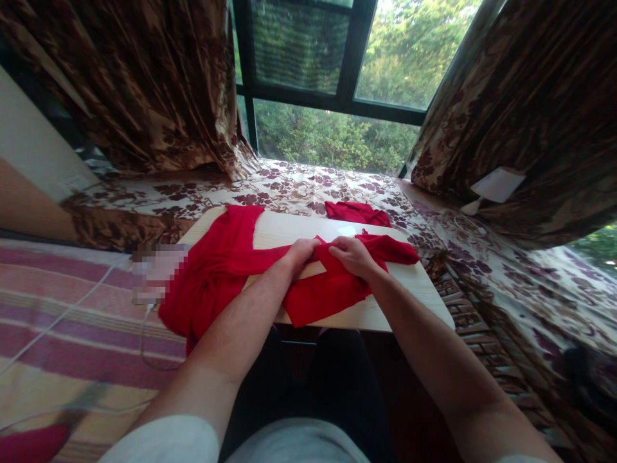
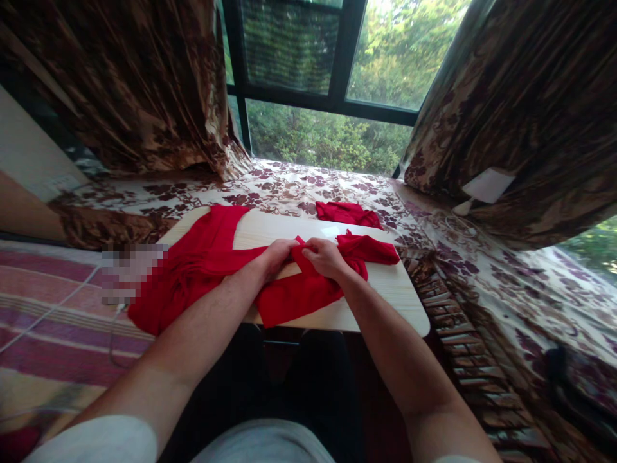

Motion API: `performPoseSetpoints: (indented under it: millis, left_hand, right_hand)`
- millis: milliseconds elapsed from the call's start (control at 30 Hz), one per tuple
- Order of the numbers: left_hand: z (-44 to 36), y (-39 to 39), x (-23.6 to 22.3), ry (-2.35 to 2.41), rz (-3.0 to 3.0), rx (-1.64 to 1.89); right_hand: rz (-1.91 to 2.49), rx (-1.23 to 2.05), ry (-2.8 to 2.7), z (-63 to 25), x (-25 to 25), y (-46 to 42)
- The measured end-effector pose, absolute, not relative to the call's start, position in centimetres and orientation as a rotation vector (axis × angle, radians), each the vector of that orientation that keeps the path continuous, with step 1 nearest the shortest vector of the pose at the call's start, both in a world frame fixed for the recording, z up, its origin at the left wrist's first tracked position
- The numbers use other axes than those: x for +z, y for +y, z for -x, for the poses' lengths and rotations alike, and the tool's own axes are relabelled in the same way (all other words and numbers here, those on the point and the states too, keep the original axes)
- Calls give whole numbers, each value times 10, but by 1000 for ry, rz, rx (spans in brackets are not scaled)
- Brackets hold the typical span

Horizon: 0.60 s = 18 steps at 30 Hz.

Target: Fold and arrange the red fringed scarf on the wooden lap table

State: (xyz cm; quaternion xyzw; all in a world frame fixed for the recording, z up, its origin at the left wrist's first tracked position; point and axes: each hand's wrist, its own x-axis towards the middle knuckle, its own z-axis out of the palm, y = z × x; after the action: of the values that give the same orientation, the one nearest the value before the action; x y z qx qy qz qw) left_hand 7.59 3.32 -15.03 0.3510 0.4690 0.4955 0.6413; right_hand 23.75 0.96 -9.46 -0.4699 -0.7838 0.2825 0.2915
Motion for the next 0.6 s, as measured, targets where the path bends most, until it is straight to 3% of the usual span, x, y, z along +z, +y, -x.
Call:
performPoseSetpoints:
  millis: [200,433,600]
  left_hand:
    - [-75,38,-153,1126,-781,1146]
    - [-76,41,-155,1211,-789,1168]
    - [-77,40,-154,1235,-797,1182]
  right_hand:
    - [1424,818,-2164,-248,-89,4]
    - [1752,124,-2474,-256,-74,-3]
    - [1872,-127,-2626,-267,-66,-6]
